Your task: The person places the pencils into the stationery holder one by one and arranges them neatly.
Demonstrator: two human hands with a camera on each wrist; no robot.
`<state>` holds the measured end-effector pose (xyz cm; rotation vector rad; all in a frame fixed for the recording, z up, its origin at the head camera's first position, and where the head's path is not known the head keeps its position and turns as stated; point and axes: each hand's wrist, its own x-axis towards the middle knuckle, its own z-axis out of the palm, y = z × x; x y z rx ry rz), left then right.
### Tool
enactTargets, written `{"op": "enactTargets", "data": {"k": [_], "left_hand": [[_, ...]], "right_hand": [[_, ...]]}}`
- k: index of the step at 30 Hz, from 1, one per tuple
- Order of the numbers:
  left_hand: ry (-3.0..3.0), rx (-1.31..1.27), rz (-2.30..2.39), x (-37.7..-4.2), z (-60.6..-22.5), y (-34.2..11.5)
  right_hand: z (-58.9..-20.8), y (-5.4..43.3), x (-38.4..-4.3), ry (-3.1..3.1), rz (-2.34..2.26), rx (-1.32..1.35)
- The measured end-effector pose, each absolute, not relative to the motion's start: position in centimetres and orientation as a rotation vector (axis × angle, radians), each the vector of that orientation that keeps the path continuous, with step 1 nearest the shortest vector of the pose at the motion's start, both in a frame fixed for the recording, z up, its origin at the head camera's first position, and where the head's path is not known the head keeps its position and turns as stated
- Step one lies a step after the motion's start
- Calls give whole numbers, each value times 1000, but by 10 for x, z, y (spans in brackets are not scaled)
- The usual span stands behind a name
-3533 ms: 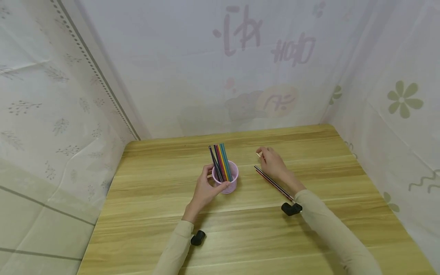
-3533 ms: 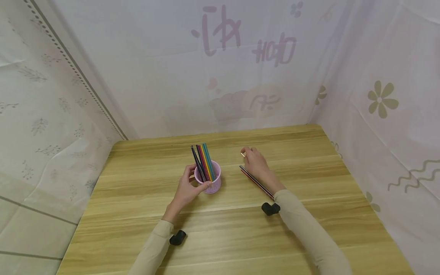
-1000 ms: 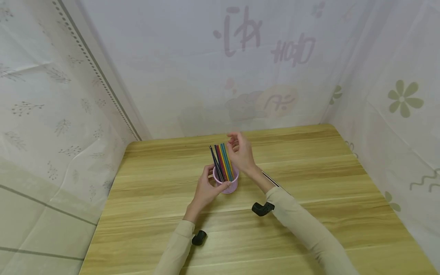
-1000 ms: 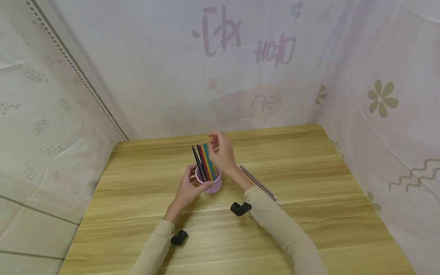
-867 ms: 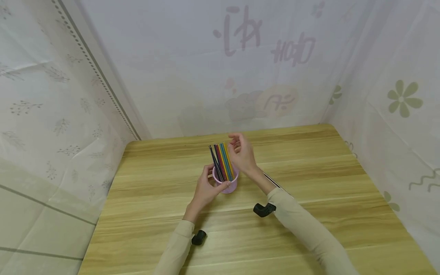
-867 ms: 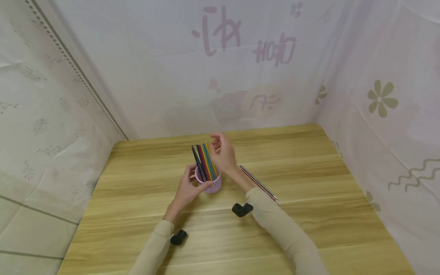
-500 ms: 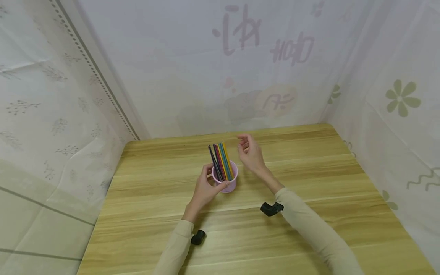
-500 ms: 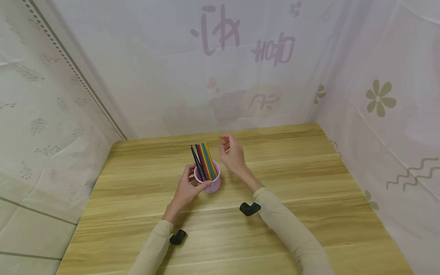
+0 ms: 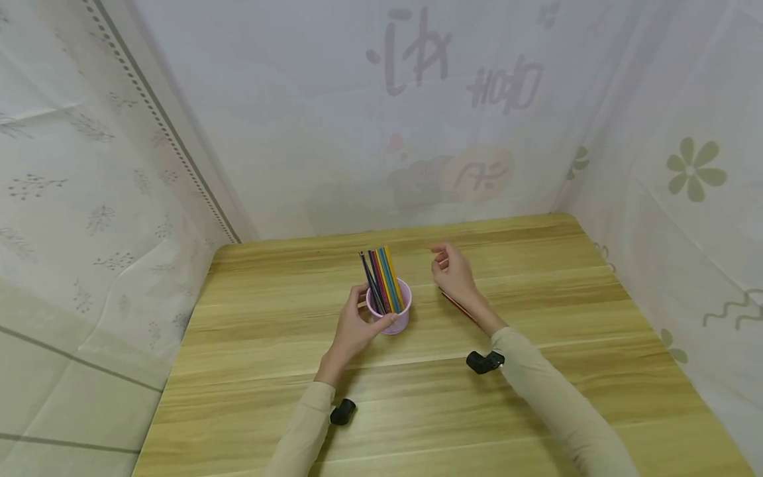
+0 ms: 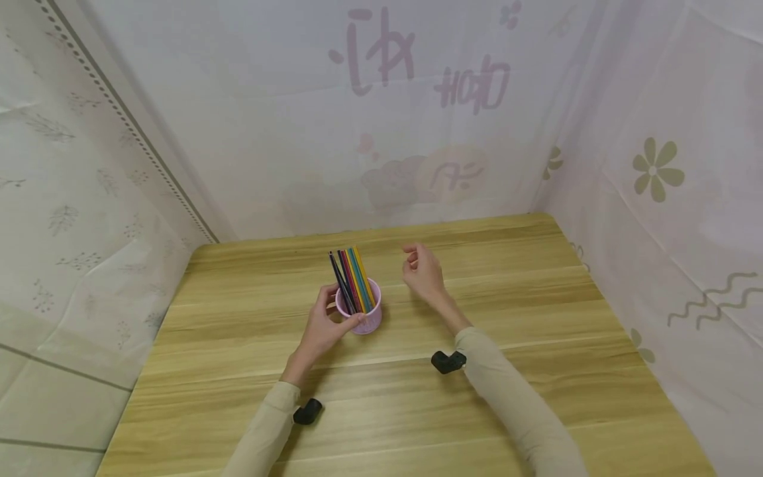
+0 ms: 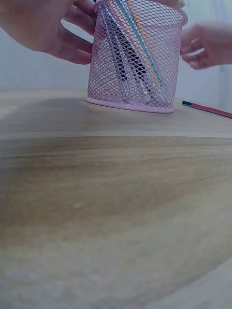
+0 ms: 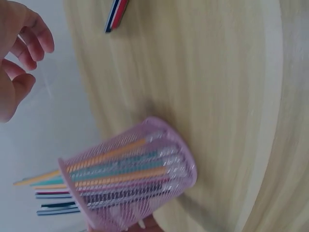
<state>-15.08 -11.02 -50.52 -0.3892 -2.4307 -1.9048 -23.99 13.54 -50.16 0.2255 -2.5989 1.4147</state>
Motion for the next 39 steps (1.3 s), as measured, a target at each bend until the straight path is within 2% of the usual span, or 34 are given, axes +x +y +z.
{"op": "enactTargets", "data": {"k": [10, 16, 39], "left_hand": [[-2424, -399, -1908, -151, -505, -112], [-2432, -418, -1883, -151, -504, -111], [-2418, -410, -1899, -151, -506, -111]], "right_hand": [[-517, 156, -238, -2777, 1308, 190], [-525, 164, -238, -2807, 1220, 254], [-541, 176, -231, -2971, 1105, 297]]}}
